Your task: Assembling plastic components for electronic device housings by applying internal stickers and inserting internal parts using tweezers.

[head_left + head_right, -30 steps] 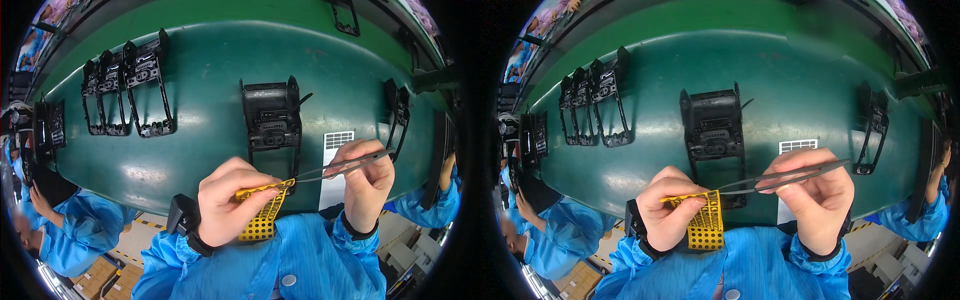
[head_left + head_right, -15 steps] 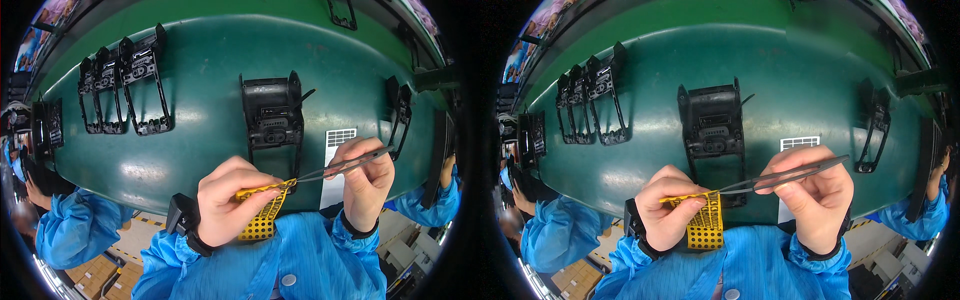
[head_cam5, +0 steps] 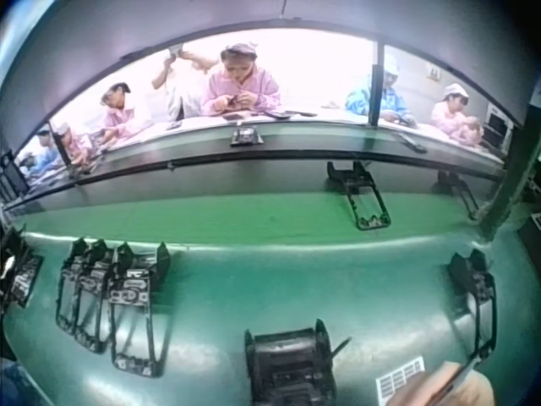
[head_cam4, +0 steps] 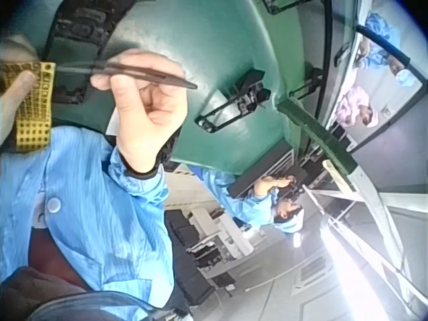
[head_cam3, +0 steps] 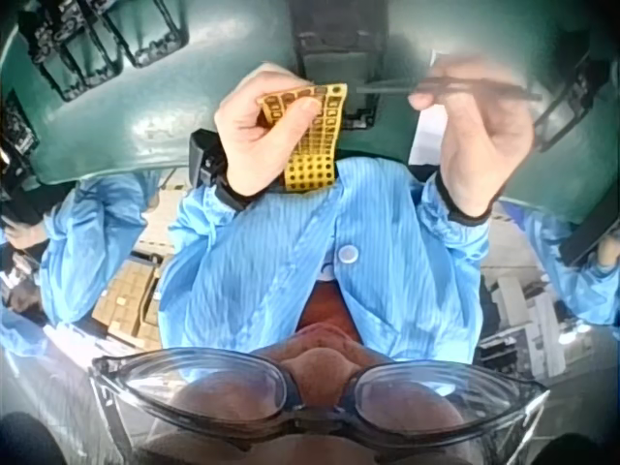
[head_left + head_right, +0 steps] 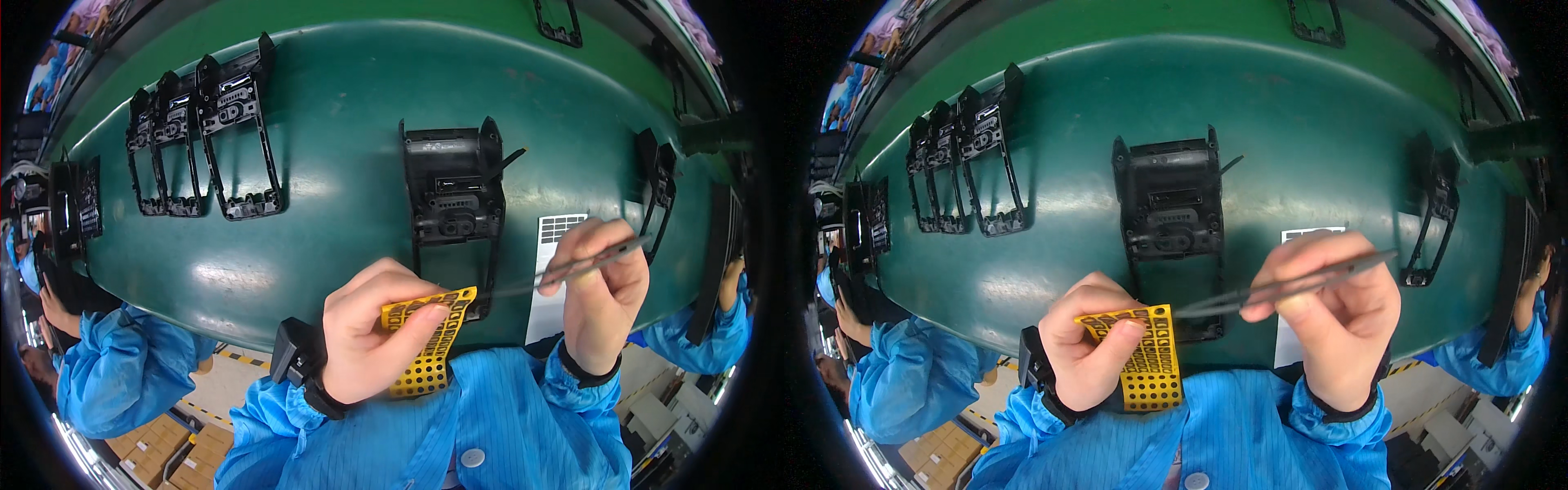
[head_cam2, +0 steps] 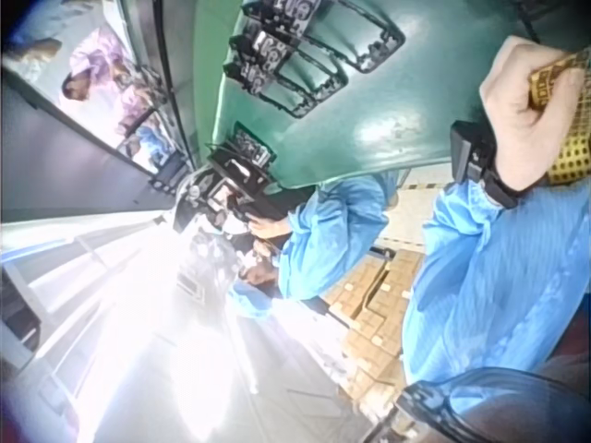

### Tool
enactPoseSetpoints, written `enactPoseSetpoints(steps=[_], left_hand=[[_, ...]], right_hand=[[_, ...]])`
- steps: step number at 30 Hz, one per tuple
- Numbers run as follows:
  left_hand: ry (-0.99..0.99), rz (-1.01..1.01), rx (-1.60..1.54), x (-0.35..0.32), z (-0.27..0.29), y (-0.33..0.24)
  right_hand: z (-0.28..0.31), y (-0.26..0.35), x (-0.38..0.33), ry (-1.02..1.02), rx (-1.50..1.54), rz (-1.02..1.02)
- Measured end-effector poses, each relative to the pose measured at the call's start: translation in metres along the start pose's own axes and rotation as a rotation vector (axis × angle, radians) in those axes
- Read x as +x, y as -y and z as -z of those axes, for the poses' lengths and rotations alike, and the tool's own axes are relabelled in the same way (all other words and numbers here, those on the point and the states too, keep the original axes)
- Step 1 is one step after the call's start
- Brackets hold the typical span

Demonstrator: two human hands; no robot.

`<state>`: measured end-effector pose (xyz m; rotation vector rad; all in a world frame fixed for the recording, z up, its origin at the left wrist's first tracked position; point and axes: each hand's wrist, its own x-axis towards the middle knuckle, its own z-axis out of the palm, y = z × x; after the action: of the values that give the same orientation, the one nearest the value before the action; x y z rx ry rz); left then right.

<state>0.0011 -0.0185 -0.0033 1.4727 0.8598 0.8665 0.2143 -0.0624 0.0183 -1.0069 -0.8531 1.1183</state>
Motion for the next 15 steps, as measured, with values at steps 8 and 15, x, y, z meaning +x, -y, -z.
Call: enactPoseSetpoints(steps=[8, 15], left_hand=[[0.128, 0.021, 0.013, -0.007, 0.005, 0.008], [0.128, 0.000, -0.006, -0.004, 0.004, 0.012]], right_hand=[[-0.006, -0.022, 0.017, -0.127, -0.164, -0.138], [-0.005, -0.025, 0.019, -0.123, -0.181, -0.140]])
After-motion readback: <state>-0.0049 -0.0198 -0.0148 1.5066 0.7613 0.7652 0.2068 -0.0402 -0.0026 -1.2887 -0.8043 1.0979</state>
